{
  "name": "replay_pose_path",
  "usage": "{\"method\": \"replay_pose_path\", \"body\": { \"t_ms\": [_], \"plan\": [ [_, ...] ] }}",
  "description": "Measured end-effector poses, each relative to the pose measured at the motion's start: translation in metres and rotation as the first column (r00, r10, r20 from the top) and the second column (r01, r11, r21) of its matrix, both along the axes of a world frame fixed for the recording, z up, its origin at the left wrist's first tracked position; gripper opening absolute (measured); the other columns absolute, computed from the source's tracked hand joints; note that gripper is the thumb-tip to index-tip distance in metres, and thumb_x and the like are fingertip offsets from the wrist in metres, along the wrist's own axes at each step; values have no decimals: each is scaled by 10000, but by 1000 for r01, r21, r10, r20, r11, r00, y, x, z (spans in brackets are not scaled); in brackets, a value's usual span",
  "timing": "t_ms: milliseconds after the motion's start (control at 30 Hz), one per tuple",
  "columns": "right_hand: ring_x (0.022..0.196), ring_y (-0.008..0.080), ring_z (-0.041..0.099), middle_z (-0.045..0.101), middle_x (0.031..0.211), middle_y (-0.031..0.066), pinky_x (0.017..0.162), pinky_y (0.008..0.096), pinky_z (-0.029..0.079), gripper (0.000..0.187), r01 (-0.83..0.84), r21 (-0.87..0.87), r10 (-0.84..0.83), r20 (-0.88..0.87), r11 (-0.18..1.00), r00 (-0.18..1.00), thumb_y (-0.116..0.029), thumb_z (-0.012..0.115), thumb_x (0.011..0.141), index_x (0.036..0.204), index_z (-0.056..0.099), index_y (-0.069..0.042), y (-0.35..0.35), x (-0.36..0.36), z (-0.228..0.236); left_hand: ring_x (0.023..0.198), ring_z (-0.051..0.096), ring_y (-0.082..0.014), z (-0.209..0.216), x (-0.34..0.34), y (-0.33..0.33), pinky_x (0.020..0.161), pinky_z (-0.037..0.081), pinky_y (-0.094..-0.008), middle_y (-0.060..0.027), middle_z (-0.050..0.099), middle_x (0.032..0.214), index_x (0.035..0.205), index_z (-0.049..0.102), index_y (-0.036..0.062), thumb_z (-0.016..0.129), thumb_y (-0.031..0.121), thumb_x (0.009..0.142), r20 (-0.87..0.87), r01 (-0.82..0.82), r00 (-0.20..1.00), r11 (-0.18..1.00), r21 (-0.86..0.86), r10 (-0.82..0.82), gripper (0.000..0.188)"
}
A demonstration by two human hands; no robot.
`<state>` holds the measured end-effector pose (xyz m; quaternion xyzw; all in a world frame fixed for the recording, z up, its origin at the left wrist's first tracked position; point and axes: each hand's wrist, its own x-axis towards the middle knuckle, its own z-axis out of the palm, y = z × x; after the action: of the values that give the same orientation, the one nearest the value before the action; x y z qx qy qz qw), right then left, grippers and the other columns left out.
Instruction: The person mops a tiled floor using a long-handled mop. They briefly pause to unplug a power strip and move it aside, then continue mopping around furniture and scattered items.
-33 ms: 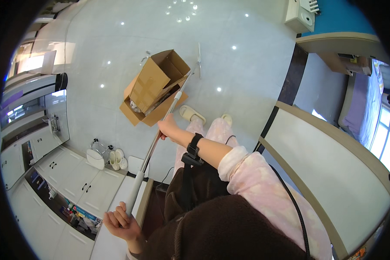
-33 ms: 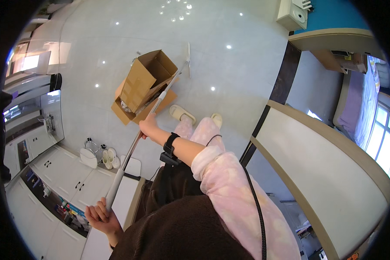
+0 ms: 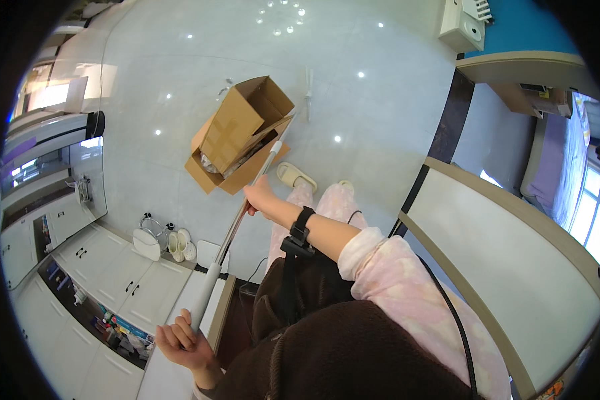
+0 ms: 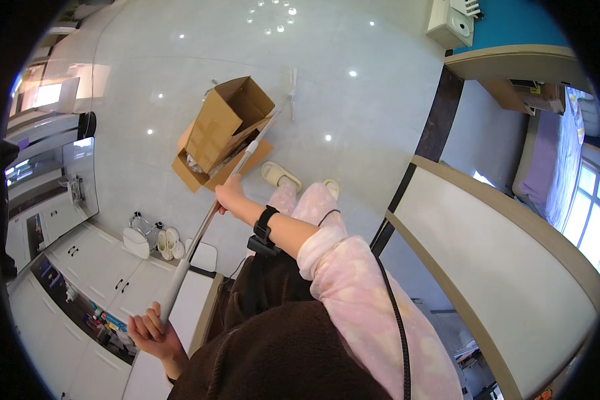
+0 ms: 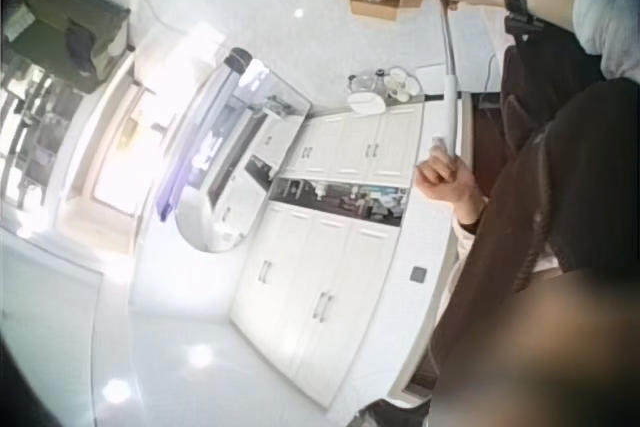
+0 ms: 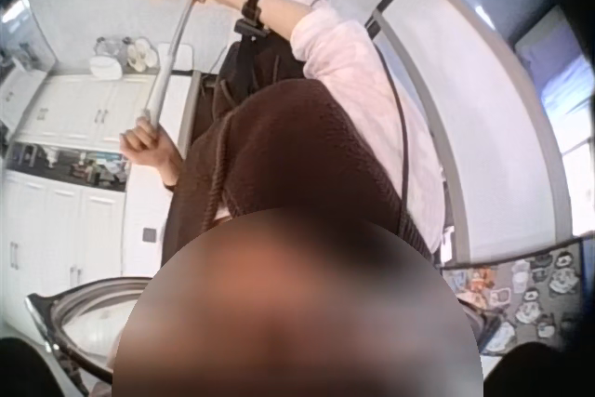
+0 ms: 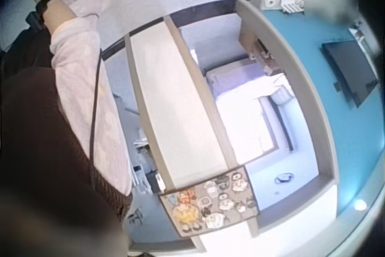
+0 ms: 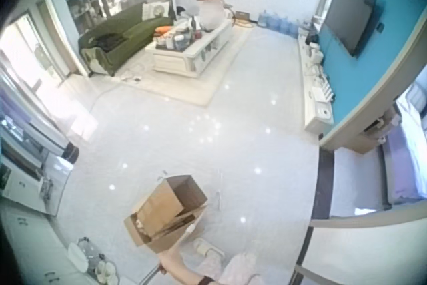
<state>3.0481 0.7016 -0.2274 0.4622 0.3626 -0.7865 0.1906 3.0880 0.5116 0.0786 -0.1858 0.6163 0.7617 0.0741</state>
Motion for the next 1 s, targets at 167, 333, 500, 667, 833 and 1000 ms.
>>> {"method": "replay_pose_path", "body": {
  "t_ms": [167,333,500,667,833,1000],
  "plan": [
    [408,257,541,546,664,186,308,346,375,364,235,43,-237,62,971,969,-76,512,864,1118,286,58,14,48,17,423,132,-101,1,-10,-4,672,307,-292,35,178,394,546,191,200,286,225,1005,-67,176,984,968,179,-166,468],
    [415,263,550,552,607,173,311,334,367,161,347,146,-369,170,926,914,-69,540,841,804,507,84,82,153,-1,443,209,-120,-33,26,50,703,331,-313,34,215,392,546,221,201,296,231,997,64,364,915,885,290,-398,458],
    [418,243,529,552,595,160,318,318,326,170,445,240,-496,232,863,836,-64,546,831,718,522,60,130,287,-23,452,259,-139,-72,95,104,749,340,-330,24,276,395,551,231,185,292,229,990,103,629,713,698,342,-693,445],
    [430,238,517,542,593,162,332,325,300,170,487,281,-556,281,827,782,-61,546,824,703,526,56,153,389,-49,479,321,-156,-105,163,133,652,330,-278,0,373,455,536,278,140,294,233,983,126,736,550,550,395,-826,456],
    [447,248,523,533,588,175,357,334,319,176,432,379,-552,312,818,773,-27,527,800,638,523,41,159,432,-76,513,370,-171,-110,225,142,685,337,-341,-24,452,491,521,335,96,383,165,925,-201,941,266,208,267,-943,412],
    [483,266,551,544,608,181,381,347,370,160,447,322,-542,331,835,773,-1,512,785,629,523,36,149,420,-80,468,340,-150,-106,224,125,629,296,-341,-12,403,434,525,249,135,362,171,948,-61,839,449,397,371,-891,440]
  ]
}}
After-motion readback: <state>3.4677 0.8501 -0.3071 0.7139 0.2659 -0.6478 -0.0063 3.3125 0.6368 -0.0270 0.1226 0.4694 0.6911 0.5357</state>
